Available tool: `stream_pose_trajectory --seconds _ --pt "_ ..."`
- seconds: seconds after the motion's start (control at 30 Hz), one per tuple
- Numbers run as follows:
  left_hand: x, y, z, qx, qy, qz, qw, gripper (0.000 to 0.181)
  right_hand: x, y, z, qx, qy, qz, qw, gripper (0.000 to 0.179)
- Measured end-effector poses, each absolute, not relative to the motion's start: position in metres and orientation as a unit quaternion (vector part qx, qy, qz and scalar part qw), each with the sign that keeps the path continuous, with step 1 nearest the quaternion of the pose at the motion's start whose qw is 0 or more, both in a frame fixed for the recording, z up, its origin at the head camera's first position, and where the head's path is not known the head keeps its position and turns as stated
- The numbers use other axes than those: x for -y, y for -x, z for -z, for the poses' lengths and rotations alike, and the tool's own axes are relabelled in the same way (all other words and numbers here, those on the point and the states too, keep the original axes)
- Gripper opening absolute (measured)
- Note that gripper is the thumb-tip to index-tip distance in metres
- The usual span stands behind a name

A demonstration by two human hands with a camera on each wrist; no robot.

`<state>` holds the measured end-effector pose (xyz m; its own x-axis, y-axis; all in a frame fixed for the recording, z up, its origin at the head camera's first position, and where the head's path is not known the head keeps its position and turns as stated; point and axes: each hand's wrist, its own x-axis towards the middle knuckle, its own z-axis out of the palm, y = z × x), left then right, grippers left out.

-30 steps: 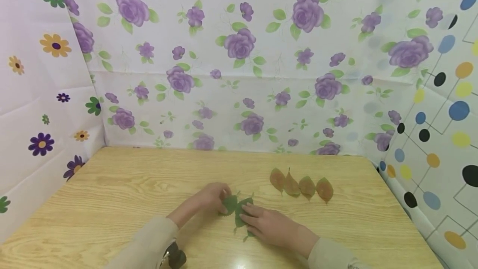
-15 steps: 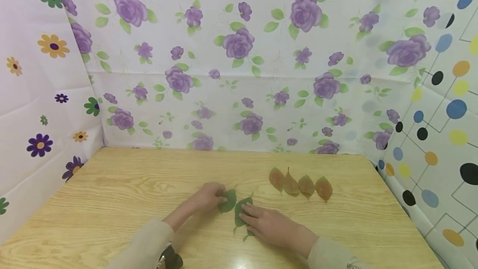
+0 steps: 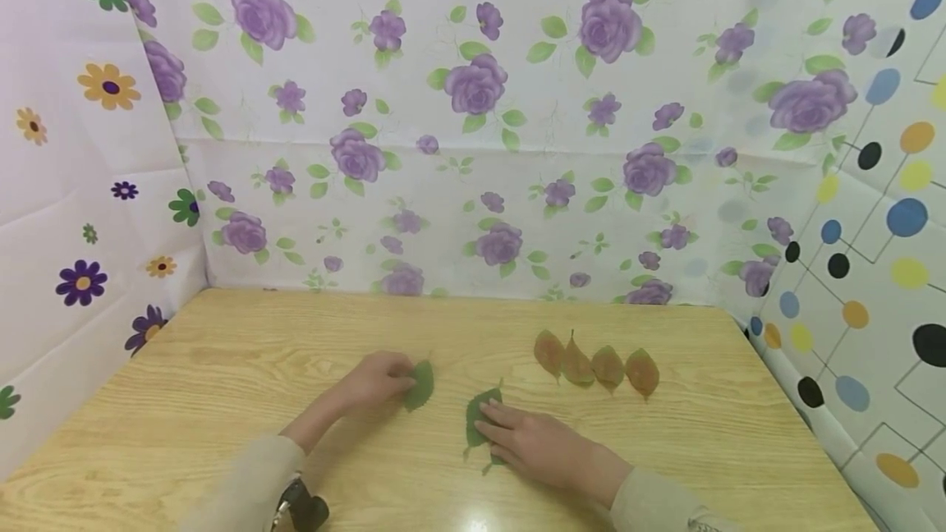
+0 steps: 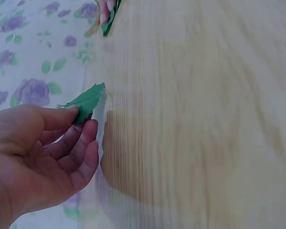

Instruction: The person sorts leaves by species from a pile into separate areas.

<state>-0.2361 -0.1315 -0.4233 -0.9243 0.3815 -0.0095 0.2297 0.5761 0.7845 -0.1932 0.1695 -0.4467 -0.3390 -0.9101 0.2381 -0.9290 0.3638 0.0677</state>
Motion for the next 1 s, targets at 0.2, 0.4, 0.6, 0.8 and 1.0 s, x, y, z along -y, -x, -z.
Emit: stream_pose_trajectory --seconds 0.2,0.4,0.6,0.8,1.0 --pt "0.163 0.238 0.422 -0.899 -0.135 -0.411 0.066 0.012 -0.171 0.194 0.446 0.814 -0.567 -0.04 0.124 0.039" --pt "0.189 0.238 0.417 -0.911 -0.107 -0.395 0.05 0.014 -0.171 0.194 0.448 0.814 -0.566 -0.045 0.124 0.039" --pt "0.213 0.238 0.411 -0.913 -0.092 -0.395 0.049 0.012 -0.171 0.194 0.453 0.818 -0.563 -0.047 0.113 0.04" --pt "0.236 0.237 0.409 -0.92 -0.082 -0.38 0.043 0.017 -0.17 0.194 0.453 0.816 -0.563 -0.042 0.12 0.04" --pt "0.25 0.234 0.414 -0.925 -0.068 -0.371 0.038 0.017 -0.171 0.195 0.454 0.811 -0.568 -0.04 0.133 0.039"
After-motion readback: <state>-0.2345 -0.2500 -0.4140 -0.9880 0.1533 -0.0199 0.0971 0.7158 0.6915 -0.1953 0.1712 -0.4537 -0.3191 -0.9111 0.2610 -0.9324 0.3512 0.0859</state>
